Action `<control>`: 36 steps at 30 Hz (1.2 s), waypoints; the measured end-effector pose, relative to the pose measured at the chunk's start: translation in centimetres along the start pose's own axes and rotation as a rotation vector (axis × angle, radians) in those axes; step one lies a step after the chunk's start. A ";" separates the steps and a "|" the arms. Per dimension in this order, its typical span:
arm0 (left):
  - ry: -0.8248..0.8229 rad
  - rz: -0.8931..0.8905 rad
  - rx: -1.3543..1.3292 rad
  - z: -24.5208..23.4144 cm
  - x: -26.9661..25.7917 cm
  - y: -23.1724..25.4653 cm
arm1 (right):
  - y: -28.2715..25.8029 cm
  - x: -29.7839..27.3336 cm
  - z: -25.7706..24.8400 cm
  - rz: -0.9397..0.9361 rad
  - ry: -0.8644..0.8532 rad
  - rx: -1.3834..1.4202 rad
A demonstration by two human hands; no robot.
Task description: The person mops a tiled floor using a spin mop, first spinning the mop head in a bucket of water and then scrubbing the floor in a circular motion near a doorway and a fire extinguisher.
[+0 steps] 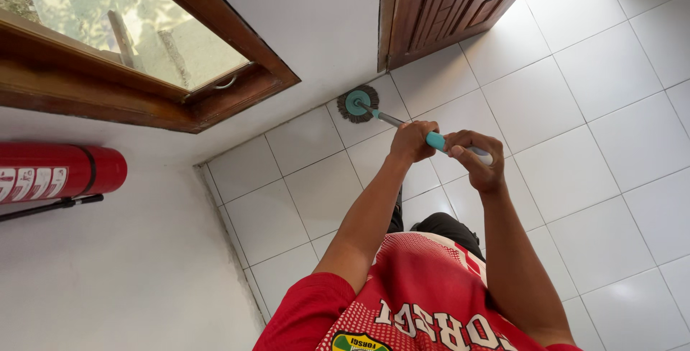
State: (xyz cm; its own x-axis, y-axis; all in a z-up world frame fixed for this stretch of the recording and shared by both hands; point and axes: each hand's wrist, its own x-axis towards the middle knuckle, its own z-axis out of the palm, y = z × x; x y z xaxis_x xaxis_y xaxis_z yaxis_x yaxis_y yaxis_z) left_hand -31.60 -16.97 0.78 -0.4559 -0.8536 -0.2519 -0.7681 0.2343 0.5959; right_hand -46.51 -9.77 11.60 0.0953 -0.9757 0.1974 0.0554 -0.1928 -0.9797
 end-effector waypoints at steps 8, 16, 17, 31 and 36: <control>0.056 -0.117 -0.161 2.1 -3.9 2.0 | -1.1 -4.8 0.0 0.090 -0.016 -0.110; -0.095 0.016 -0.048 10.7 -7.3 8.1 | -2.8 -17.3 -4.4 0.185 0.198 -0.245; -0.090 0.078 -0.053 12.2 -7.8 9.2 | -3.1 -19.2 -5.2 0.200 0.244 -0.249; -0.322 0.330 -0.021 21.8 -12.4 21.4 | -7.5 -34.2 -9.1 0.185 0.563 -0.395; -0.303 0.347 0.111 21.5 -12.5 20.7 | -6.6 -33.8 -9.6 0.023 0.505 -0.260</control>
State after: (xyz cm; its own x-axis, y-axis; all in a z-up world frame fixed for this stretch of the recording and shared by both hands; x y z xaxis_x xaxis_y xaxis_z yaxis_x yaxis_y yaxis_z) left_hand -51.41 8.53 -0.11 -0.7922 -0.5458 -0.2729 -0.5828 0.5442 0.6034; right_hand -59.64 23.43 11.06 -0.3970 -0.8965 0.1966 -0.1936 -0.1276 -0.9728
